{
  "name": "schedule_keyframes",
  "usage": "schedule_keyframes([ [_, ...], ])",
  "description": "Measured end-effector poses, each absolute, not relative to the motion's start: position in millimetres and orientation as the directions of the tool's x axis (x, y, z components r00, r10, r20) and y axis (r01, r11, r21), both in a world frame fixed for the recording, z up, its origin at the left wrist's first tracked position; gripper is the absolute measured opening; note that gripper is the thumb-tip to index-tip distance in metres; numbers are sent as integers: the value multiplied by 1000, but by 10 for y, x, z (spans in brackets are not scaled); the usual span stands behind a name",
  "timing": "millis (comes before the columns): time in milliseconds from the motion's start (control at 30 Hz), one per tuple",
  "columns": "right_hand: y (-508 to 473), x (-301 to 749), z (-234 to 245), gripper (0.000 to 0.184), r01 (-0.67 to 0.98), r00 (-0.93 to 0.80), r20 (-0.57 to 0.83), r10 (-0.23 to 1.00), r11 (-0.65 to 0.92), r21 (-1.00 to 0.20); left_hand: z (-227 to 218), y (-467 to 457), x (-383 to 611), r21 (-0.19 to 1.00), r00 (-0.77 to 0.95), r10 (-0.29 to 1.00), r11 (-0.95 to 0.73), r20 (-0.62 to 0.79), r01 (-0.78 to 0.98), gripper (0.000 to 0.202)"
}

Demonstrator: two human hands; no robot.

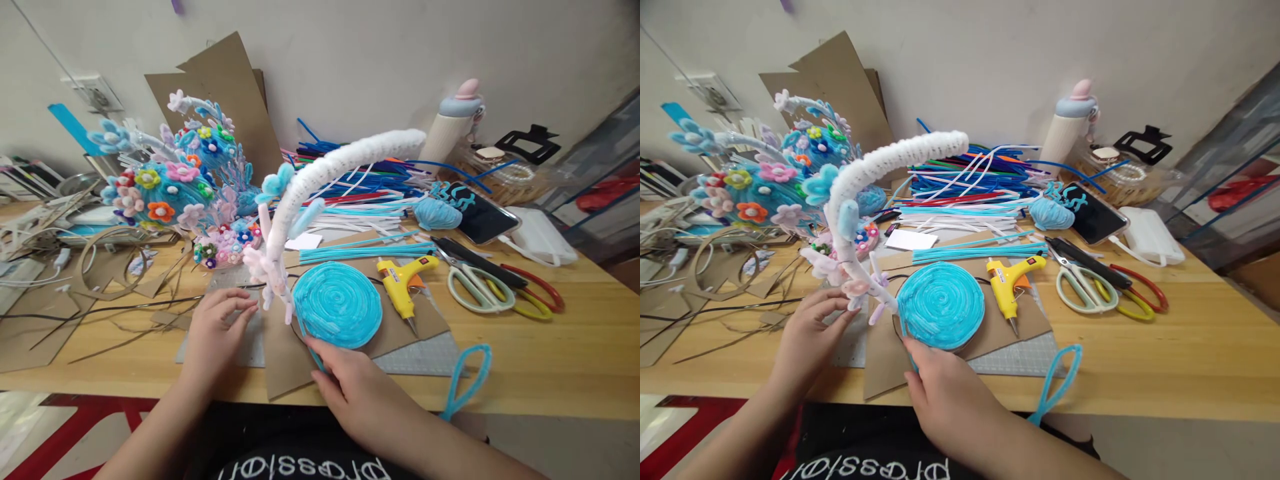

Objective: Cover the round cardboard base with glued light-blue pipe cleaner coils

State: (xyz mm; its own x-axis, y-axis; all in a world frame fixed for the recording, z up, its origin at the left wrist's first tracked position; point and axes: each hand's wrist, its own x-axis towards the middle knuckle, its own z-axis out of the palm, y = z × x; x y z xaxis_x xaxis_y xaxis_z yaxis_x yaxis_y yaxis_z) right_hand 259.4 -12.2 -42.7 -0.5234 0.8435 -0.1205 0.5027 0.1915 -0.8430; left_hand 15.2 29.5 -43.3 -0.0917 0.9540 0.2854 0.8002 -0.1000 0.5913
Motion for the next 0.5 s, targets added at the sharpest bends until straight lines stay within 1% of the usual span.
schedule_keyframes([
  [100,-128,2600,-428,46,514,-522,-129,843,190,-837,-408,301,115,578,-143,944,-58,296,814,22],
  [167,-130,2600,-430,46,512,-523,-127,843,192,-837,-410,294,107,600,-163,951,-30,265,800,27],
  [233,-128,2596,-430,46,501,-524,-116,844,196,-843,-424,284,107,649,-157,968,-7,195,761,26],
  [300,-123,2590,-427,46,498,-525,-115,843,194,-845,-442,273,108,711,-129,987,22,96,702,26],
  [400,-121,2587,-420,46,505,-526,-126,841,189,-842,-453,259,110,797,-88,995,86,-41,599,38],
  [500,-127,2591,-415,46,491,-530,-107,841,202,-847,-420,253,119,852,-60,991,135,-121,506,46],
])
